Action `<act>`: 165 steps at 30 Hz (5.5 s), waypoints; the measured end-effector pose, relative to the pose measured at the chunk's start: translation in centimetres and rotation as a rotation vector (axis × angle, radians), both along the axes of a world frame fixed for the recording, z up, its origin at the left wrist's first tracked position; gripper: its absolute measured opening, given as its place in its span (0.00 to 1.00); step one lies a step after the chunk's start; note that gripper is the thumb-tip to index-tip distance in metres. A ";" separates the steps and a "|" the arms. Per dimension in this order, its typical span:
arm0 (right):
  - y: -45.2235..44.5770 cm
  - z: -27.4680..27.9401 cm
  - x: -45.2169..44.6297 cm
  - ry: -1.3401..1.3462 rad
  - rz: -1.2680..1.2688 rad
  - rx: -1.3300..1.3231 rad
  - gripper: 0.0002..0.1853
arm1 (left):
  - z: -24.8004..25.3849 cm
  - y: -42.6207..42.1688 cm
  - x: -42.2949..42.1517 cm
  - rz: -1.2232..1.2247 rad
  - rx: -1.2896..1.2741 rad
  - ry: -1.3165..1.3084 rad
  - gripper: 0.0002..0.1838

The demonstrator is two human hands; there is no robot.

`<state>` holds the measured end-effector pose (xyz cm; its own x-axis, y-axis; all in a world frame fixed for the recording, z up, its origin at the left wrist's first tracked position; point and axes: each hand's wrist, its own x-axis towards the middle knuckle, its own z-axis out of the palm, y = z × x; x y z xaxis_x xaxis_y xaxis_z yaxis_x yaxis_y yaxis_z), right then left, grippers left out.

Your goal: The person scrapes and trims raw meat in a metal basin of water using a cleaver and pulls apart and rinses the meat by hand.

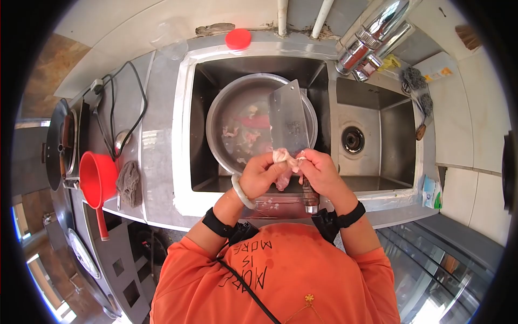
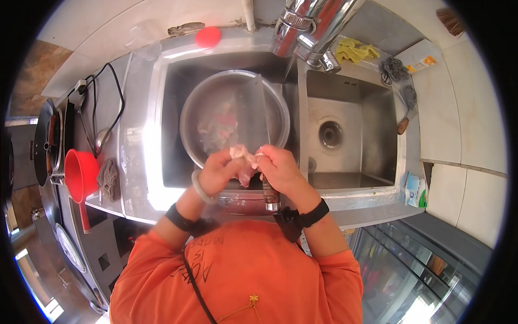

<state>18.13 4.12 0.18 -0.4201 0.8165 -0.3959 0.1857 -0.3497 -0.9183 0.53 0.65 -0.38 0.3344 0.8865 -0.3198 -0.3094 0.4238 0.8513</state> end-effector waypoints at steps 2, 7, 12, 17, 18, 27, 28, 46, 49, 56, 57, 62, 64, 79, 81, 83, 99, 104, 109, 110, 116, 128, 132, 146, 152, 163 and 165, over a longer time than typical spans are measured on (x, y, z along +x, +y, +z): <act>0.0 0.2 0.1 -0.059 0.006 0.010 0.08 | -0.3 -0.1 -0.1 0.015 0.053 -0.109 0.08; -0.5 0.4 0.1 -0.102 0.009 0.097 0.08 | -0.8 0.1 0.4 0.072 0.046 -0.107 0.08; -0.8 -0.3 0.0 -0.188 0.026 0.217 0.07 | -0.8 -0.2 0.4 0.026 0.100 0.117 0.07; -0.4 -0.5 -0.1 -0.217 -0.017 0.236 0.07 | -0.2 0.4 -1.2 0.147 0.067 0.010 0.06; -0.2 -0.4 -0.1 -0.215 -0.018 0.236 0.07 | 0.2 0.4 -1.2 0.145 0.067 0.013 0.06; -0.6 0.3 0.1 -0.141 0.053 0.075 0.05 | 4.9 1.0 -4.1 0.295 -0.119 0.125 0.07; -0.8 0.2 0.2 -0.137 0.059 0.070 0.05 | 4.2 1.4 -4.8 0.292 -0.091 0.195 0.06; -3.1 1.8 6.9 -0.211 -0.177 0.105 0.05 | -16.8 8.7 -1.8 -0.907 0.482 1.451 0.17; -2.9 1.9 7.1 -0.192 -0.189 0.083 0.05 | -20.5 8.2 -4.1 -0.633 0.071 1.359 0.19; -1.9 1.3 5.9 -0.211 -0.167 0.072 0.04 | -12.2 8.0 -5.5 -0.814 0.252 1.643 0.23; -1.9 1.5 5.5 -0.205 -0.159 0.036 0.04 | -11.6 7.7 -5.2 -0.723 0.362 1.535 0.24; -2.5 1.8 5.1 -0.172 -0.127 0.009 0.04 | -20.2 7.9 -4.7 -0.645 -0.255 1.273 0.25; -3.1 1.4 5.7 -0.198 -0.101 0.104 0.03 | -14.7 7.0 -5.8 -1.148 0.287 1.481 0.22; -3.8 3.4 2.7 -0.018 -0.164 0.075 0.32 | 0.8 -0.5 -6.9 -0.275 -0.164 0.749 0.14; -4.5 2.5 3.0 -0.093 -0.099 0.118 0.27 | 1.2 -2.3 -6.8 -0.184 -0.121 0.778 0.14; -5.1 2.4 3.4 -0.170 -0.031 0.159 0.22 | 1.4 -4.5 -6.2 -0.098 -0.165 0.720 0.14; -6.6 5.0 4.4 -0.266 0.664 0.307 0.08 | 0.5 -14.5 -2.9 0.258 0.231 1.370 0.05; -5.2 4.0 -0.5 -0.258 0.749 0.436 0.08 | 0.2 -15.2 -0.8 0.271 0.268 1.377 0.04; -5.8 4.3 0.6 -0.308 0.833 0.562 0.07 | 0.0 -16.1 -1.9 0.374 0.269 1.353 0.03; -5.8 4.7 2.0 -0.331 0.879 0.553 0.07 | 0.7 -16.2 -2.2 0.395 0.216 1.310 0.03; -6.4 3.3 -1.2 -0.351 0.854 0.570 0.06 | 2.6 -14.7 0.0 0.407 0.431 1.110 0.07; -4.2 5.2 6.5 -0.262 0.105 0.119 0.04 | -0.8 1.0 -5.8 0.278 0.208 0.903 0.17; -4.9 3.9 8.9 -0.215 -0.036 0.124 0.04 | -4.5 5.5 -5.1 0.124 0.242 1.135 0.26; -5.2 1.8 8.5 -0.397 -0.155 0.124 0.06 | -14.2 7.2 -4.5 -0.514 -0.140 0.998 0.27; -3.9 1.4 6.5 -0.485 -0.114 0.203 0.06 | -11.5 5.9 -5.9 -0.030 -0.365 0.281 0.21; -4.5 3.7 2.8 -0.536 0.140 0.967 0.09 | -2.5 1.2 -3.9 0.190 -0.163 -0.115 0.17; -5.1 4.0 2.8 -0.546 0.175 0.990 0.10 | -2.6 0.6 -3.4 0.228 -0.158 -0.175 0.19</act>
